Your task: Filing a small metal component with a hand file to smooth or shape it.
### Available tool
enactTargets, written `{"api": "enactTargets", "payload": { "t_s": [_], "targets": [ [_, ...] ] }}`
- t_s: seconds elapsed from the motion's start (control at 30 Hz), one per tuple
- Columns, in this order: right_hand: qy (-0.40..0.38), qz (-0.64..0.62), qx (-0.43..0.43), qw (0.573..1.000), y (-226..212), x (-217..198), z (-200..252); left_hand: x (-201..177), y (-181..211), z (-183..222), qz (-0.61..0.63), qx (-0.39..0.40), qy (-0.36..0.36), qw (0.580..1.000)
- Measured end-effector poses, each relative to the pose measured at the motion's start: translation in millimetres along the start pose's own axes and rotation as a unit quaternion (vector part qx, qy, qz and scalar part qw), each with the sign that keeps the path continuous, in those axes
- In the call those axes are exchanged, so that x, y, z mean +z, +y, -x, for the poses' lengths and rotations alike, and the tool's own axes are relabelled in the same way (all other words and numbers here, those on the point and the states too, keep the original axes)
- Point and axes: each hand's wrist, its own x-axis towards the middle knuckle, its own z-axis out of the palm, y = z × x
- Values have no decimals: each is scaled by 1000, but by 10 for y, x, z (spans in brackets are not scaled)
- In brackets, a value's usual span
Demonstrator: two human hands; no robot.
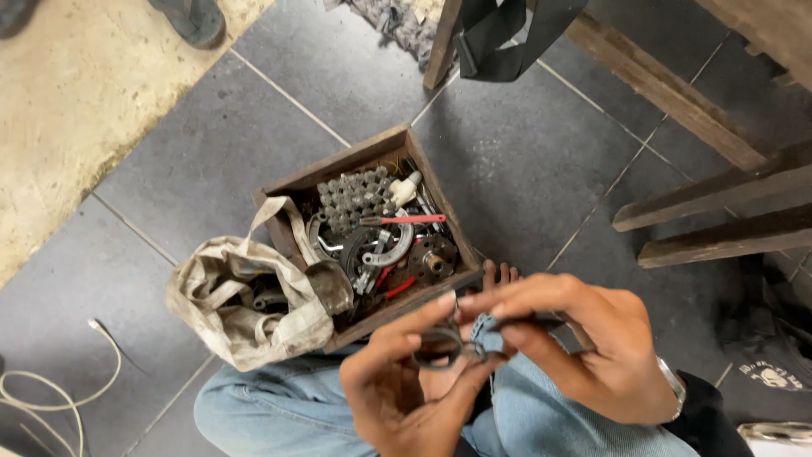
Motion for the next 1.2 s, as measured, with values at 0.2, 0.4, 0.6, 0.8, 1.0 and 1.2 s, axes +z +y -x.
{"api": "enactTargets", "payload": {
  "t_s": [0.2, 0.4, 0.6, 0.8, 1.0, 1.2],
  "targets": [
    [11, 74, 26, 997, -61, 63, -49, -42, -52, -43, 1, 8, -68, 998],
    [53, 140, -15, 989, -62, 128, -5, -68, -125, 29, 47, 11, -42, 998],
    [74, 115, -56, 989, -16, 177, -7, -46, -111, 51, 14, 19, -10, 1000],
    [41, 46, -109, 992, 69, 145, 21, -68, -99, 55, 38, 28, -35, 998],
    [29, 38, -108, 993, 67, 132, 9, -68, -56, 48, 43, 22, -41, 998],
    [37, 37, -126, 991, 88, 172, -2, -71, -52, 50, 77, 22, -44, 996]
  ]
}}
